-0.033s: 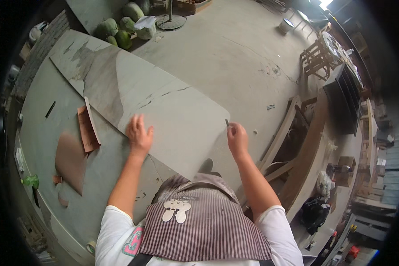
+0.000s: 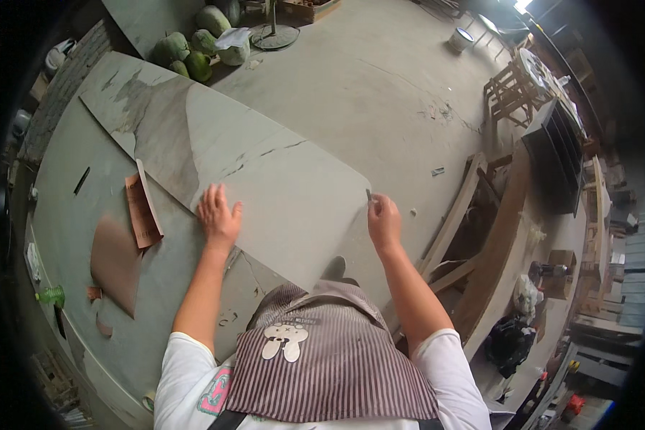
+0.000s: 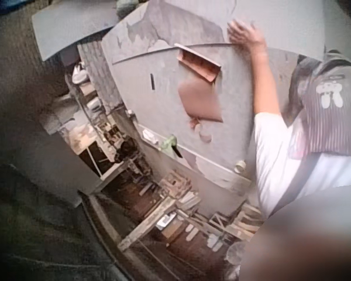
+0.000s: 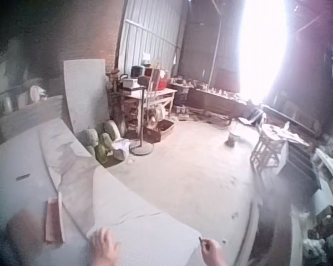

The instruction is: The person peels a protective film off a large white marble-patterned panel using a small tool and their fingers. They work along the edges and surface, lifting and pulling the film away from the panel.

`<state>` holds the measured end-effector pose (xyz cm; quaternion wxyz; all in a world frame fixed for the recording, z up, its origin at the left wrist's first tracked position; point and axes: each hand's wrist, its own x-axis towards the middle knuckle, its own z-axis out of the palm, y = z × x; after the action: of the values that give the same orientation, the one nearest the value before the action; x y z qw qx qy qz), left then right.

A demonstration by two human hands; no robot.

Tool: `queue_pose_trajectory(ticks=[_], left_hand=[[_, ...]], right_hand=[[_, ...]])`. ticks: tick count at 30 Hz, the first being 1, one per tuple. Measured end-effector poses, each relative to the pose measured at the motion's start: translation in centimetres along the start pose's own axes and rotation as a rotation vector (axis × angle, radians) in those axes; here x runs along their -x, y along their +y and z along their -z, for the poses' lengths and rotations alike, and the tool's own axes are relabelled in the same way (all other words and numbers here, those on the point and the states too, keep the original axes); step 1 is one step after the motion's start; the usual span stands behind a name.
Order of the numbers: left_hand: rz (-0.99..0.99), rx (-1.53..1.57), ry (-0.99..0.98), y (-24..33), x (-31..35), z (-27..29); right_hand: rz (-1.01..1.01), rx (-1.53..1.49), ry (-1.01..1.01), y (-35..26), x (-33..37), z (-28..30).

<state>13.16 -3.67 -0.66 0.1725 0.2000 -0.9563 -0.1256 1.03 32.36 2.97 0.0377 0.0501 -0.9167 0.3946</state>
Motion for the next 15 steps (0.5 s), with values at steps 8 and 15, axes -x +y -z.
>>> queue_pose_trajectory(ticks=[8, 15], left_hand=[[-0.061, -0.092, 0.093, -2.5, -0.3, -0.9], [-0.048, -0.111, 0.074, -2.5, -0.6, -0.7]], right_hand=[[0.013, 0.173, 0.104, 1.0, -1.1, -2.6], [-0.004, 0.223, 0.159, 0.7, -2.0, -3.7]])
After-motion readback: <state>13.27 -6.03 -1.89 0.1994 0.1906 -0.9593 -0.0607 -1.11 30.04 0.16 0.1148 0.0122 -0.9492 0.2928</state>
